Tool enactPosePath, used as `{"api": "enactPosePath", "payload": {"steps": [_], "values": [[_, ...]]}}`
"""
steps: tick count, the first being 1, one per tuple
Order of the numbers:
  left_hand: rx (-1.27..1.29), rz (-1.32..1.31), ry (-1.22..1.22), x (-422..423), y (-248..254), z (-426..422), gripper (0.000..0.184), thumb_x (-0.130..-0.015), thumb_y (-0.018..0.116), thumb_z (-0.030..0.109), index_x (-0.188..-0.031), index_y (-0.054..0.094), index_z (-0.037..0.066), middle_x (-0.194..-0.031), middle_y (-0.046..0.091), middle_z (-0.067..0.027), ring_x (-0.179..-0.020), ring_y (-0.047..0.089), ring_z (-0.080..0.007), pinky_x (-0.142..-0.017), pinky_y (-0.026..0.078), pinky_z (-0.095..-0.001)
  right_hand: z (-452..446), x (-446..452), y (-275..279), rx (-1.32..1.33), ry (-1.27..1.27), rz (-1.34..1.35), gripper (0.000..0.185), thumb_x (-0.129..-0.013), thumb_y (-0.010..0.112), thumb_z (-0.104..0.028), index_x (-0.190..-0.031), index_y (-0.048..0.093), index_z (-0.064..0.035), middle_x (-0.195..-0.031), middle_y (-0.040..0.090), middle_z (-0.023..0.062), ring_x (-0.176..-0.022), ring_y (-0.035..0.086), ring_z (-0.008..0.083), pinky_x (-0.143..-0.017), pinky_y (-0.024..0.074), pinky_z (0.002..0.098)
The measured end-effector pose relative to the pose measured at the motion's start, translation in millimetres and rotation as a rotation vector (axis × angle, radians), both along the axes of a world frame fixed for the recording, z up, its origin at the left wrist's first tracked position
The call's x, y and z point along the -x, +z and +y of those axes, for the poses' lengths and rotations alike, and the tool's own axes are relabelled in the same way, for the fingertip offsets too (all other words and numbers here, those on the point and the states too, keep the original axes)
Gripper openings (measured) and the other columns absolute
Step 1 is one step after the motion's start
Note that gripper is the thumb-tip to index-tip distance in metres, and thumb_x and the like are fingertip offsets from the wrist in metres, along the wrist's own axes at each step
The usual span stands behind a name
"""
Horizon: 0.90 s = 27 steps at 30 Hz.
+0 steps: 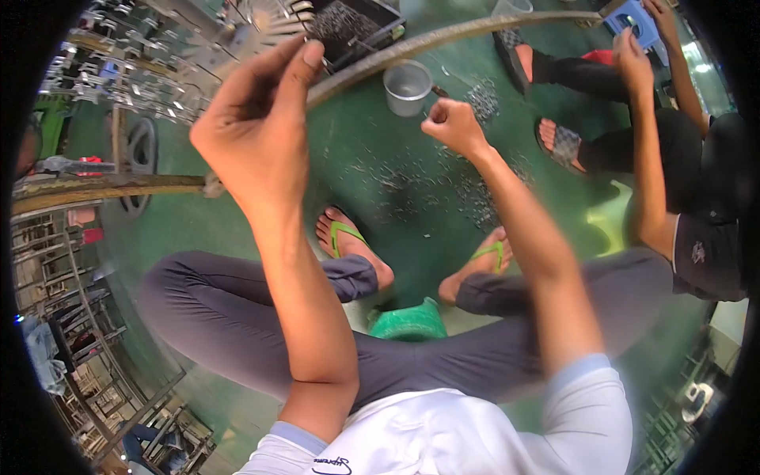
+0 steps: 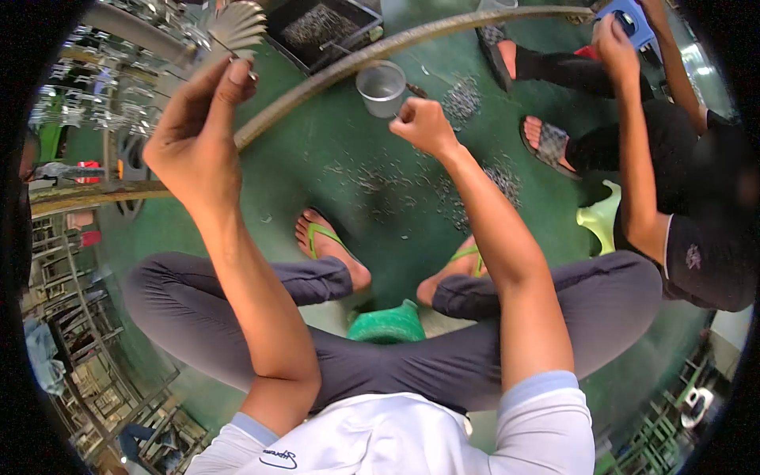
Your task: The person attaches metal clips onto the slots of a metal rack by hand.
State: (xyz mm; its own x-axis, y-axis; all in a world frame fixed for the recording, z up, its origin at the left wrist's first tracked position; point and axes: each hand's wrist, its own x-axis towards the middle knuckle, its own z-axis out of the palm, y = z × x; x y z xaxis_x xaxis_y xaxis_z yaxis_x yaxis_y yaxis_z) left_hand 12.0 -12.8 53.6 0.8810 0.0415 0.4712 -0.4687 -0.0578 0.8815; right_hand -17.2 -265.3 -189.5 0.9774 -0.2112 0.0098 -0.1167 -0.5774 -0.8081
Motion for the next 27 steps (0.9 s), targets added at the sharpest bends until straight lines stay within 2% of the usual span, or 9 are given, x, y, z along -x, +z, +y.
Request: {"api": "enactPosePath", "payload": {"steps": [2, 4, 6, 8, 16, 19, 22, 26, 27], "values": [[0.038, 0.045, -0.025, -0.3, 2.2, 3.4, 0.022, -0.091, 0.079, 0.005, -0.107, 0.074, -0.010, -0.095, 0.077, -0.0137, -0.083, 0.074, -0.0180, -0.080, 0.061, -0.0291, 24.5, -24.4, 61.5, -0.171, -0.022, -0.210, 0.022, -0.076, 0.078, -0.017, -0.084, 0.072, 0.0021, -0.074, 0.071, 0.0085, -0.071, 0.067, 0.0091, -0.066, 0.0542, 0.0274], [0.077, 0.068, -0.049, -1.7, 2.6, 6.7, 0.023, -0.092, 0.079, 0.005, -0.108, 0.074, -0.010, -0.096, 0.077, -0.0143, -0.084, 0.075, -0.0189, -0.079, 0.061, -0.0298, 58.5, -31.8, 126.2, -0.526, 0.026, -0.402, 0.016, -0.079, 0.077, -0.008, -0.089, 0.072, 0.0027, -0.075, 0.071, 0.0042, -0.072, 0.065, 0.0058, -0.066, 0.0540, 0.0245], [0.072, 0.082, -0.059, -2.2, 2.1, 9.6, 0.024, -0.093, 0.078, 0.007, -0.109, 0.073, -0.009, -0.098, 0.077, -0.0141, -0.087, 0.074, -0.0185, -0.083, 0.060, -0.0306, 85.4, -23.8, 183.4, -0.721, 0.114, -0.482, 0.015, -0.080, 0.076, 0.000, -0.094, 0.072, 0.0037, -0.077, 0.071, 0.0016, -0.074, 0.063, 0.0032, -0.066, 0.0531, 0.0209], [0.067, 0.077, -0.064, -2.3, -0.3, 10.1, 0.024, -0.093, 0.078, 0.008, -0.110, 0.073, -0.009, -0.099, 0.077, -0.0139, -0.089, 0.074, -0.0182, -0.084, 0.060, -0.0310, 101.8, -20.0, 205.3, -0.746, 0.160, -0.564, 0.015, -0.080, 0.077, 0.001, -0.094, 0.072, 0.0043, -0.077, 0.070, 0.0010, -0.073, 0.063, 0.0018, -0.065, 0.0526, 0.0195], [0.096, 0.074, -0.059, 1.5, -6.1, 11.9, 0.020, -0.092, 0.079, 0.007, -0.109, 0.076, -0.004, -0.101, 0.078, -0.0108, -0.090, 0.072, -0.0142, -0.085, 0.056, -0.0273, 109.4, -10.5, 215.1, -0.536, 0.228, -0.603, 0.016, -0.080, 0.078, -0.002, -0.094, 0.073, 0.0049, -0.073, 0.068, 0.0023, -0.068, 0.060, 0.0020, -0.061, 0.0521, 0.0210], [0.087, 0.082, -0.042, 2.9, -5.7, 10.4, 0.019, -0.092, 0.080, 0.006, -0.107, 0.076, -0.004, -0.098, 0.077, -0.0094, -0.089, 0.071, -0.0124, -0.084, 0.055, -0.0257, 111.1, -9.8, 216.6, -0.557, 0.229, -0.566, 0.018, -0.080, 0.078, -0.001, -0.096, 0.073, 0.0048, -0.075, 0.069, 0.0037, -0.068, 0.061, 0.0039, -0.062, 0.0527, 0.0223], [0.093, 0.058, 0.074, 9.7, -7.9, 4.2, 0.019, -0.089, 0.081, 0.004, -0.104, 0.075, -0.005, -0.094, 0.076, -0.0065, -0.084, 0.069, -0.0098, -0.080, 0.054, -0.0241, 109.2, -16.9, 214.5, -0.524, 0.224, -0.601, 0.018, -0.080, 0.077, 0.000, -0.097, 0.074, 0.0046, -0.078, 0.070, 0.0048, -0.070, 0.063, 0.0055, -0.064, 0.0538, 0.0233], [-0.296, -0.278, 0.025, 5.2, -31.3, 10.8, 0.021, -0.082, 0.079, -0.002, -0.103, 0.075, -0.001, -0.087, 0.075, -0.0090, -0.078, 0.071, -0.0134, -0.075, 0.056, -0.0279, 102.4, -18.9, 222.6, -0.435, 0.260, -0.526, 0.016, -0.085, 0.076, 0.005, -0.100, 0.074, 0.0047, -0.087, 0.070, 0.0010, -0.078, 0.063, 0.0032, -0.068, 0.0524, 0.0197], [-0.275, -0.263, 0.045, 5.3, -33.4, 7.8, 0.021, -0.082, 0.080, -0.002, -0.102, 0.075, -0.001, -0.086, 0.075, -0.0098, -0.076, 0.071, -0.0144, -0.073, 0.056, -0.0279, 101.9, -18.5, 225.8, -0.429, 0.253, -0.504, 0.015, -0.085, 0.076, 0.004, -0.100, 0.074, 0.0048, -0.087, 0.070, 0.0012, -0.077, 0.063, 0.0035, -0.068, 0.0526, 0.0198]]}}
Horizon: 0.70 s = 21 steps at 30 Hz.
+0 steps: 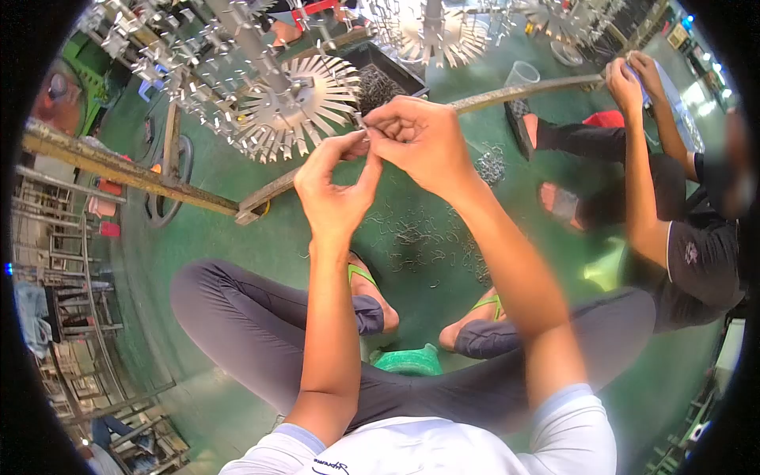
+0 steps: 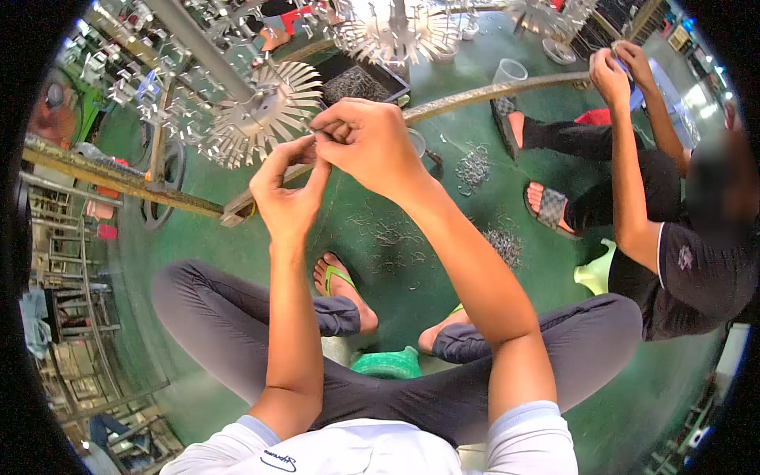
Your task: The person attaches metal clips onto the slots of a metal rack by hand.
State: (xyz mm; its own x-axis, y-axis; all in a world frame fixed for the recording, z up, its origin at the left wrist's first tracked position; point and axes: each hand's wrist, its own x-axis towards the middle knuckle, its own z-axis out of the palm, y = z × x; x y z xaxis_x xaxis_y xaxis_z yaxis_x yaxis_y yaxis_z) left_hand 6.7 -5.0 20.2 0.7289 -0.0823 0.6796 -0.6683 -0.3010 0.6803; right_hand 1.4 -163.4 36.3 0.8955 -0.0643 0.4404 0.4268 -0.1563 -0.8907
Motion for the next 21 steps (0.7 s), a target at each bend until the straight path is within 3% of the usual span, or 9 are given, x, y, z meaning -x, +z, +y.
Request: {"api": "enactPosePath", "payload": {"steps": [1, 2, 5, 6, 9, 10, 13, 20, 21], "values": [[0.023, 0.015, 0.017, 0.9, -2.0, -3.1, 0.020, -0.081, 0.080, -0.002, -0.101, 0.075, -0.001, -0.085, 0.075, -0.0107, -0.075, 0.071, -0.0155, -0.072, 0.055, -0.0279, -0.8, -0.4, 2.6, 0.008, -0.005, 0.024, 0.015, -0.085, 0.076, 0.004, -0.100, 0.074, 0.0050, -0.087, 0.070, 0.0015, -0.077, 0.063, 0.0037, -0.068, 0.0528, 0.0200], [0.015, -0.005, 0.052, 0.7, -3.3, -4.4, 0.017, -0.082, 0.080, -0.001, -0.098, 0.075, -0.001, -0.085, 0.075, -0.0104, -0.072, 0.071, -0.0155, -0.069, 0.055, -0.0281, -2.0, -3.0, 2.5, 0.006, -0.017, 0.024, 0.018, -0.083, 0.076, -0.003, -0.100, 0.076, 0.0037, -0.084, 0.074, 0.0070, -0.073, 0.066, 0.0076, -0.066, 0.0552, 0.0249], [0.048, 0.052, 0.047, 1.9, -6.2, -3.7, 0.014, -0.087, 0.079, 0.003, -0.100, 0.077, -0.002, -0.085, 0.075, -0.0082, -0.076, 0.069, -0.0112, -0.075, 0.055, -0.0265, -6.8, -4.2, 6.9, 0.012, 0.043, 0.073, 0.018, -0.083, 0.076, -0.003, -0.100, 0.076, 0.0039, -0.084, 0.075, 0.0076, -0.074, 0.067, 0.0082, -0.067, 0.0555, 0.0254], [0.069, 0.059, 0.055, 2.3, -6.3, -5.3, 0.011, -0.087, 0.079, 0.003, -0.097, 0.077, -0.002, -0.082, 0.075, -0.0085, -0.073, 0.068, -0.0106, -0.071, 0.054, -0.0261, -9.0, 2.8, 22.2, 0.132, 0.057, 0.118, 0.016, -0.088, 0.075, 0.000, -0.103, 0.074, 0.0057, -0.090, 0.073, 0.0047, -0.078, 0.066, 0.0056, -0.066, 0.0540, 0.0216], [0.028, 0.075, 0.087, 5.4, -4.1, -7.1, 0.010, -0.087, 0.080, 0.004, -0.093, 0.076, -0.002, -0.081, 0.075, -0.0084, -0.072, 0.068, -0.0100, -0.069, 0.053, -0.0257, -14.6, 8.8, 39.2, 0.334, 0.061, 0.040, 0.017, -0.088, 0.076, -0.003, -0.103, 0.075, 0.0060, -0.090, 0.073, 0.0060, -0.079, 0.066, 0.0056, -0.066, 0.0539, 0.0221], [0.078, 0.033, 0.086, 5.7, -2.6, -11.6, 0.008, -0.083, 0.080, -0.001, -0.087, 0.072, -0.002, -0.075, 0.070, -0.0094, -0.064, 0.066, -0.0158, -0.062, 0.051, -0.0277, -12.5, 8.7, 45.9, 0.293, 0.027, 0.013, 0.021, -0.084, 0.077, -0.011, -0.098, 0.077, 0.0049, -0.084, 0.075, 0.0146, -0.071, 0.072, 0.0166, -0.067, 0.0573, 0.0285], [0.102, 0.071, 0.093, 7.4, -2.3, -15.7, 0.009, -0.085, 0.080, 0.003, -0.090, 0.074, -0.002, -0.077, 0.073, -0.0080, -0.069, 0.067, -0.0101, -0.067, 0.053, -0.0259, -11.5, 3.3, 50.4, 0.245, 0.013, 0.094, 0.021, -0.083, 0.078, -0.012, -0.095, 0.077, 0.0048, -0.081, 0.075, 0.0156, -0.070, 0.073, 0.0171, -0.068, 0.0574, 0.0299], [0.109, 0.082, 0.150, 4.0, -2.7, -9.1, 0.008, -0.084, 0.078, 0.002, -0.090, 0.074, -0.002, -0.076, 0.073, -0.0089, -0.066, 0.067, -0.0117, -0.066, 0.052, -0.0263, -2.1, -19.4, 71.2, 0.477, 0.086, 0.170, 0.022, -0.082, 0.076, -0.015, -0.091, 0.077, 0.0054, -0.076, 0.074, 0.0194, -0.070, 0.075, 0.0261, -0.069, 0.0572, 0.0355], [0.118, 0.096, 0.161, 3.4, -3.7, -7.5, 0.008, -0.084, 0.078, 0.002, -0.089, 0.074, -0.003, -0.076, 0.073, -0.0085, -0.066, 0.067, -0.0123, -0.066, 0.051, -0.0262, -0.4, -23.8, 72.2, 0.512, 0.108, 0.172, 0.022, -0.083, 0.077, -0.014, -0.091, 0.077, 0.0059, -0.075, 0.074, 0.0161, -0.069, 0.072, 0.0204, -0.067, 0.0559, 0.0328]]}}
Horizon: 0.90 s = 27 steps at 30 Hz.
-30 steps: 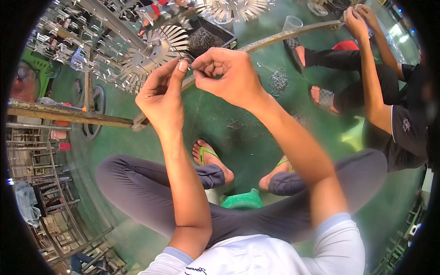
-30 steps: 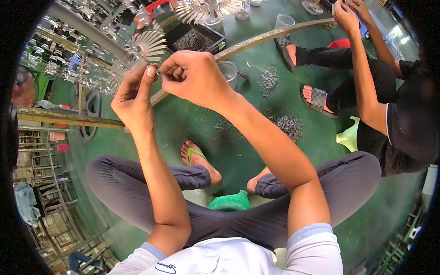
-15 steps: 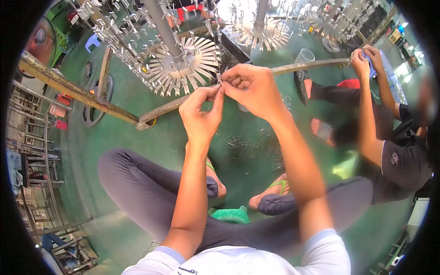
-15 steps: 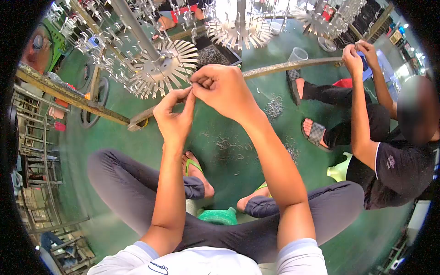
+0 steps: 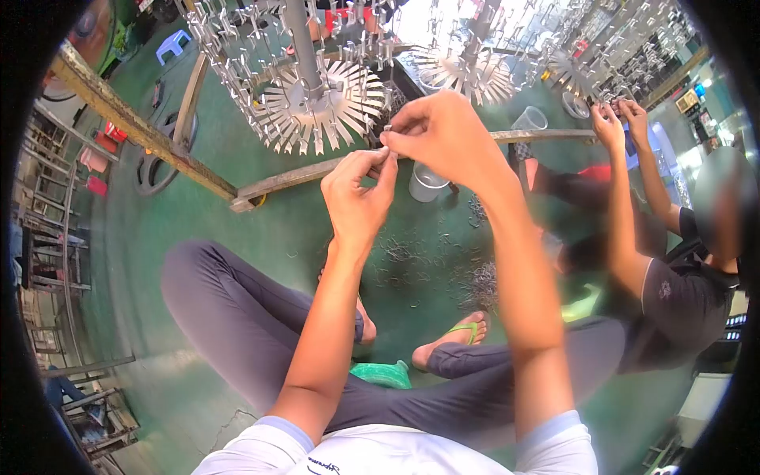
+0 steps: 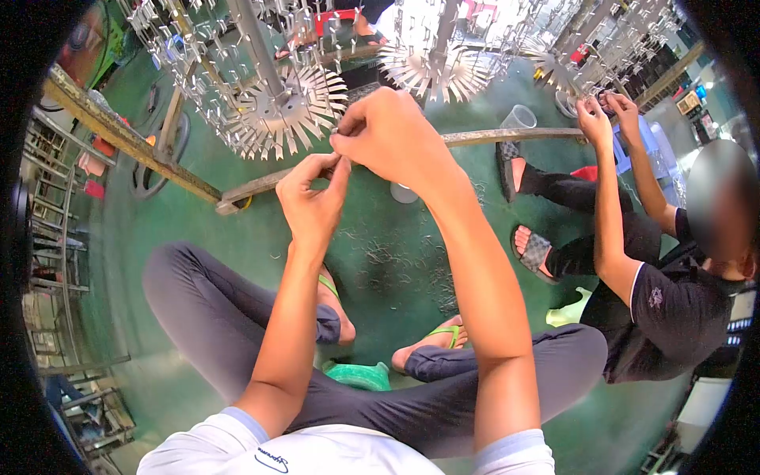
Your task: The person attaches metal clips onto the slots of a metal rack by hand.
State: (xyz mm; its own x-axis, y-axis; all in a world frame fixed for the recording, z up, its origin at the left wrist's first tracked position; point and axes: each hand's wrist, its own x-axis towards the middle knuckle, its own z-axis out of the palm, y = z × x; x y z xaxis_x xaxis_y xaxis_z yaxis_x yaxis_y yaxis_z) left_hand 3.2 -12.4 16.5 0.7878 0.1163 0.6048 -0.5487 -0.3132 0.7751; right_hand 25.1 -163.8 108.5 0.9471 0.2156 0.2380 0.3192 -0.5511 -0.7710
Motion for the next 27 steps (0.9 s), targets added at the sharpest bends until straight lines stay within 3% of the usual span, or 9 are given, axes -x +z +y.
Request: {"api": "enactPosePath", "payload": {"steps": [2, 8, 9, 12, 13, 14, 19, 23, 27], "values": [[0.017, 0.020, 0.019, -3.3, -3.3, 2.8, 0.008, -0.085, 0.078, 0.002, -0.089, 0.074, -0.003, -0.076, 0.073, -0.0077, -0.065, 0.066, -0.0135, -0.064, 0.051, -0.0261, 2.5, -8.7, 1.7, 0.063, 0.046, 0.006, 0.022, -0.085, 0.079, -0.014, -0.093, 0.077, 0.0070, -0.073, 0.073, 0.0096, -0.067, 0.065, 0.0091, -0.063, 0.0533, 0.0275], [0.817, 0.557, -0.224, -9.3, -20.5, 12.0, 0.018, -0.096, 0.071, 0.017, -0.093, 0.069, 0.000, -0.074, 0.069, -0.0058, -0.063, 0.067, -0.0178, -0.061, 0.053, -0.0286, 2.8, -22.3, -4.5, 0.077, 0.054, 0.021, 0.023, -0.085, 0.082, -0.014, -0.092, 0.077, 0.0064, -0.071, 0.072, 0.0078, -0.063, 0.060, 0.0072, -0.059, 0.0492, 0.0271], [0.912, 0.635, -0.231, -10.7, -17.7, 15.4, 0.021, -0.099, 0.068, 0.024, -0.096, 0.064, 0.003, -0.086, 0.069, -0.0081, -0.073, 0.070, -0.0198, -0.066, 0.057, -0.0313, 3.6, -22.4, -5.0, 0.063, 0.046, 0.025, 0.022, -0.085, 0.082, -0.014, -0.092, 0.077, 0.0061, -0.072, 0.072, 0.0074, -0.064, 0.060, 0.0071, -0.059, 0.0492, 0.0268], [1.107, 0.554, -0.215, -16.1, -7.4, 13.3, 0.020, -0.099, 0.069, 0.023, -0.097, 0.061, 0.004, -0.103, 0.069, -0.0097, -0.087, 0.071, -0.0220, -0.075, 0.059, -0.0328, 6.7, -23.3, -9.0, 0.003, 0.030, 0.014, 0.021, -0.084, 0.081, -0.014, -0.092, 0.078, 0.0041, -0.073, 0.073, 0.0095, -0.064, 0.063, 0.0108, -0.061, 0.0506, 0.0285], [1.087, 0.539, -0.235, -16.5, -7.5, 15.3, 0.020, -0.100, 0.069, 0.022, -0.105, 0.063, 0.003, -0.114, 0.068, -0.0105, -0.097, 0.071, -0.0234, -0.086, 0.060, -0.0355, 7.7, -26.2, -14.5, -0.027, 0.032, -0.003, 0.020, -0.082, 0.081, -0.015, -0.091, 0.078, 0.0027, -0.074, 0.074, 0.0124, -0.064, 0.066, 0.0147, -0.063, 0.0522, 0.0307], [1.107, 0.541, -0.238, -17.9, -9.6, 17.1, 0.021, -0.101, 0.068, 0.022, -0.108, 0.063, 0.003, -0.115, 0.068, -0.0113, -0.099, 0.071, -0.0245, -0.088, 0.060, -0.0360, 8.6, -28.4, -18.1, -0.058, 0.034, -0.020, 0.020, -0.081, 0.081, -0.016, -0.091, 0.079, 0.0012, -0.075, 0.074, 0.0154, -0.063, 0.068, 0.0186, -0.064, 0.0538, 0.0329], [1.120, 0.523, -0.269, -23.0, -11.9, 21.8, 0.029, -0.103, 0.066, 0.022, -0.116, 0.065, -0.004, -0.116, 0.072, -0.0177, -0.106, 0.073, -0.0308, -0.095, 0.062, -0.0388, 11.5, -35.6, -24.4, -0.041, 0.046, -0.060, 0.019, -0.081, 0.081, -0.015, -0.091, 0.079, 0.0011, -0.075, 0.074, 0.0152, -0.064, 0.068, 0.0167, -0.063, 0.0538, 0.0318], [1.134, 0.516, -0.240, -21.7, -11.5, 21.9, 0.031, -0.105, 0.063, 0.020, -0.109, 0.065, -0.010, -0.109, 0.073, -0.0229, -0.101, 0.075, -0.0322, -0.092, 0.063, -0.0388, 7.4, -45.9, -38.8, -0.126, 0.098, -0.058, 0.018, -0.081, 0.081, -0.014, -0.090, 0.079, 0.0017, -0.071, 0.073, 0.0130, -0.062, 0.065, 0.0134, -0.062, 0.0522, 0.0306], [1.100, 0.520, -0.248, -18.9, -9.8, 21.6, 0.030, -0.105, 0.061, 0.019, -0.111, 0.065, -0.010, -0.110, 0.073, -0.0227, -0.100, 0.075, -0.0302, -0.092, 0.063, -0.0369, 7.3, -41.5, -39.4, -0.103, 0.088, -0.044, 0.018, -0.082, 0.081, -0.014, -0.089, 0.078, 0.0027, -0.070, 0.073, 0.0116, -0.062, 0.063, 0.0110, -0.060, 0.0510, 0.0290]]}}
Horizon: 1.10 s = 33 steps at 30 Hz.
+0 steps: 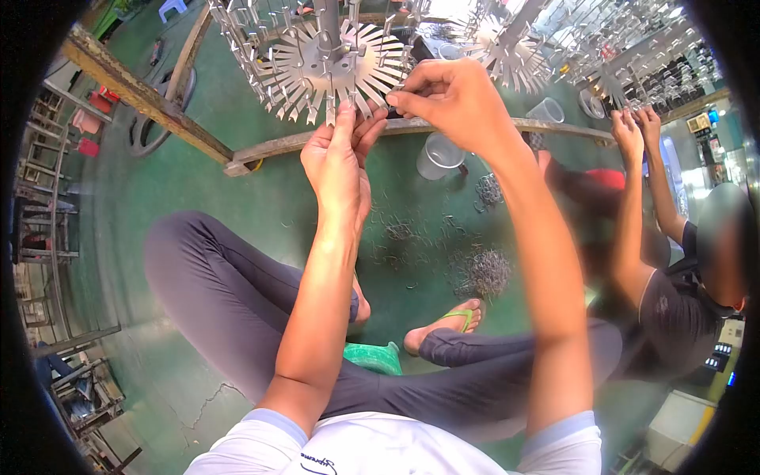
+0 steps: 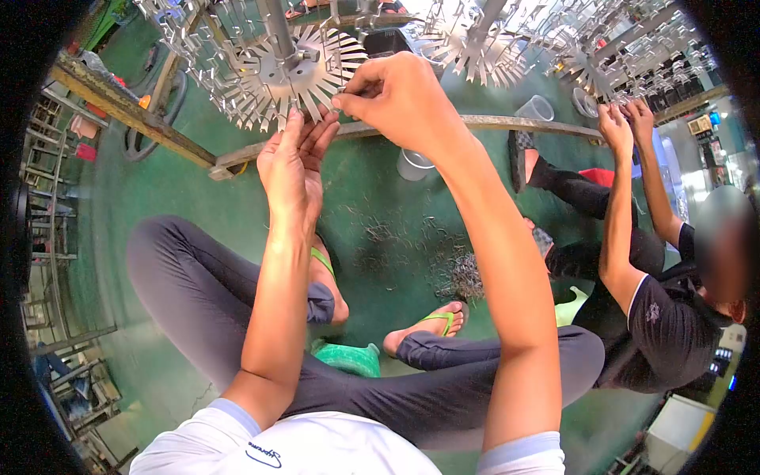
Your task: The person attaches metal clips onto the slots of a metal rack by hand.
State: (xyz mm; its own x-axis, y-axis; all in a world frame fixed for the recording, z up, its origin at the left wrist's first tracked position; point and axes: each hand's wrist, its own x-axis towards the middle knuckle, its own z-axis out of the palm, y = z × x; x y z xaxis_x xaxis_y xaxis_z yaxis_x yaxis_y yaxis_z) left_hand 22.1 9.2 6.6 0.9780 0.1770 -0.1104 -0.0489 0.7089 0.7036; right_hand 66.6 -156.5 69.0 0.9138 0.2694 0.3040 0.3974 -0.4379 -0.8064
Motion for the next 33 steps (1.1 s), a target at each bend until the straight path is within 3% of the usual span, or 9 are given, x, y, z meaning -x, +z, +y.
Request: {"api": "enactPosePath", "payload": {"steps": [7, 10, 13, 24, 27, 33], "values": [[-0.019, -0.003, -0.015, 2.4, 0.3, 0.5, 0.027, -0.106, 0.060, 0.018, -0.112, 0.067, -0.008, -0.110, 0.073, -0.0216, -0.099, 0.075, -0.0271, -0.091, 0.063, -0.0350, 0.8, 6.3, -7.2, -0.099, 0.009, 0.056, 0.019, -0.083, 0.081, -0.015, -0.090, 0.079, 0.0028, -0.070, 0.073, 0.0098, -0.061, 0.062, 0.0102, -0.059, 0.0511, 0.0280], [-0.033, -0.008, -0.013, 4.9, -0.4, -1.3, 0.027, -0.106, 0.060, 0.018, -0.112, 0.067, -0.008, -0.110, 0.073, -0.0216, -0.098, 0.075, -0.0272, -0.091, 0.063, -0.0353, -0.5, 10.9, -0.7, -0.030, 0.005, 0.115, 0.014, -0.090, 0.078, -0.006, -0.095, 0.074, 0.0065, -0.086, 0.076, 0.0082, -0.080, 0.072, 0.0106, -0.074, 0.0584, 0.0249], [-0.029, -0.005, -0.014, 4.1, 0.2, -3.7, 0.027, -0.106, 0.060, 0.018, -0.111, 0.067, -0.008, -0.110, 0.073, -0.0215, -0.098, 0.075, -0.0278, -0.090, 0.063, -0.0359, -1.4, 14.9, 3.4, -0.025, -0.027, 0.115, 0.014, -0.091, 0.077, -0.006, -0.096, 0.074, 0.0070, -0.087, 0.076, 0.0085, -0.081, 0.072, 0.0108, -0.074, 0.0584, 0.0250], [0.044, -0.014, -0.115, 3.0, -0.8, -14.7, 0.026, -0.107, 0.060, 0.020, -0.111, 0.064, -0.006, -0.107, 0.073, -0.0219, -0.097, 0.076, -0.0293, -0.085, 0.065, -0.0351, 1.6, 28.5, 5.1, -0.079, -0.164, 0.013, 0.018, -0.091, 0.076, -0.008, -0.096, 0.074, 0.0091, -0.086, 0.077, 0.0123, -0.076, 0.073, 0.0115, -0.068, 0.0588, 0.0269], [0.031, -0.017, -0.138, 3.8, -0.8, -16.1, 0.026, -0.106, 0.061, 0.021, -0.111, 0.064, -0.005, -0.108, 0.073, -0.0214, -0.098, 0.076, -0.0290, -0.086, 0.065, -0.0351, 8.4, 43.5, 20.5, -0.004, -0.334, -0.073, 0.027, -0.082, 0.080, -0.018, -0.090, 0.074, 0.0076, -0.080, 0.075, 0.0184, -0.070, 0.073, 0.0222, -0.067, 0.0572, 0.0344], [-0.045, 0.001, -0.151, 5.1, 5.1, -18.2, 0.030, -0.105, 0.064, 0.024, -0.112, 0.065, -0.005, -0.110, 0.073, -0.0230, -0.098, 0.076, -0.0283, -0.087, 0.064, -0.0355, 19.8, 47.2, 25.2, -0.137, -0.458, -0.246, 0.024, -0.084, 0.075, -0.007, -0.105, 0.069, 0.0046, -0.089, 0.067, 0.0125, -0.067, 0.066, 0.0177, -0.060, 0.0543, 0.0324]]}}
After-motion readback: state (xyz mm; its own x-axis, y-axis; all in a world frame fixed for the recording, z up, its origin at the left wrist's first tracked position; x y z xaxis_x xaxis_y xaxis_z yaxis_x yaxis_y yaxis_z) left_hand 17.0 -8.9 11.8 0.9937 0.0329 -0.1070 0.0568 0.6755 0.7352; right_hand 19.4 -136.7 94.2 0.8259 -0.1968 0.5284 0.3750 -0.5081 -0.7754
